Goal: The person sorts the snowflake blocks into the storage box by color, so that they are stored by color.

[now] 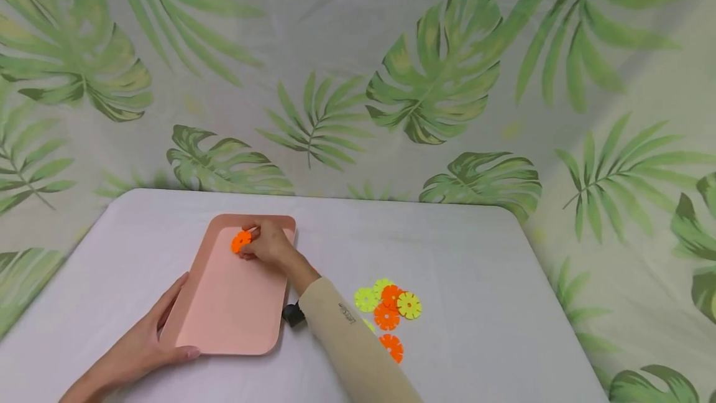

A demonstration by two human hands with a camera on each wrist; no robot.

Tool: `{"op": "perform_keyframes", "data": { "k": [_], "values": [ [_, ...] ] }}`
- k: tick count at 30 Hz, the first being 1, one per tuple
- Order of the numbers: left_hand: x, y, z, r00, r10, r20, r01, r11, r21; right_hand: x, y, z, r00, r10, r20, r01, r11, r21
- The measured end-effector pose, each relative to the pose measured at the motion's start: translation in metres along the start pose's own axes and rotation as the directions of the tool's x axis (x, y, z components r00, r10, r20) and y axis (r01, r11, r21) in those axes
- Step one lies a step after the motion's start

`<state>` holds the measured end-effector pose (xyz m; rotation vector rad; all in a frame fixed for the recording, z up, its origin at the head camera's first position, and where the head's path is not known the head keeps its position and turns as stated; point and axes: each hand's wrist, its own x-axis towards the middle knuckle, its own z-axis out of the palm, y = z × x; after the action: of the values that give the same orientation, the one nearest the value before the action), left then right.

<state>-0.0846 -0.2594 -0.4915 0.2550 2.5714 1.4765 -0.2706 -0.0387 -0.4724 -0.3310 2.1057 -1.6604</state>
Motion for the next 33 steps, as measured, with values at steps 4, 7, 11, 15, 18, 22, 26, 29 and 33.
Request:
{"op": "perform_keyframes", "data": {
  "k": [4,7,11,15,18,22,26,29,33],
  "values": [
    [0.0005,0.0008,-0.0017,1.000,0.023,-0.009,-0.023,1.000,0.018,0.0022,-0.0001,0.0019,1.000,-0.012,-0.018,0.011,0.997,-0.070],
    [0.0013,0.0005,-0.0022,1.000,0.030,-0.008,-0.030,0.999,0.018,0.0018,-0.0005,0.0022,1.000,-0.017,-0.019,0.015,0.994,-0.106],
    [0.0015,-0.0001,-0.0020,1.000,0.014,0.001,-0.014,1.000,0.020,-0.0003,-0.0022,0.0005,1.000,-0.022,-0.011,0.020,0.986,-0.166],
    [0.0005,-0.0012,-0.0015,1.000,0.009,0.001,-0.009,1.000,0.013,-0.0015,-0.0036,-0.0011,0.999,-0.034,0.022,0.038,0.980,-0.195],
    [0.0009,-0.0021,-0.0014,1.000,0.011,-0.005,-0.011,1.000,0.011,-0.0022,-0.0034,-0.0019,0.999,-0.043,0.030,0.048,0.979,-0.199],
    [0.0017,-0.0019,-0.0015,1.000,0.016,-0.009,-0.015,1.000,0.009,-0.0046,-0.0021,-0.0032,0.998,-0.057,0.004,0.057,0.973,-0.225],
    [0.0013,-0.0002,-0.0015,1.000,0.015,-0.013,-0.015,1.000,0.000,-0.0059,-0.0021,-0.0036,0.998,-0.061,-0.022,0.055,0.973,-0.225],
    [0.0007,-0.0001,-0.0008,1.000,0.013,-0.017,-0.014,1.000,-0.010,-0.0054,-0.0022,-0.0031,0.998,-0.054,-0.039,0.045,0.976,-0.214],
    [0.0003,-0.0015,0.0013,1.000,0.023,-0.017,-0.023,0.999,-0.023,-0.0053,-0.0004,-0.0025,0.997,-0.042,-0.059,0.029,0.979,-0.203]
  ]
}}
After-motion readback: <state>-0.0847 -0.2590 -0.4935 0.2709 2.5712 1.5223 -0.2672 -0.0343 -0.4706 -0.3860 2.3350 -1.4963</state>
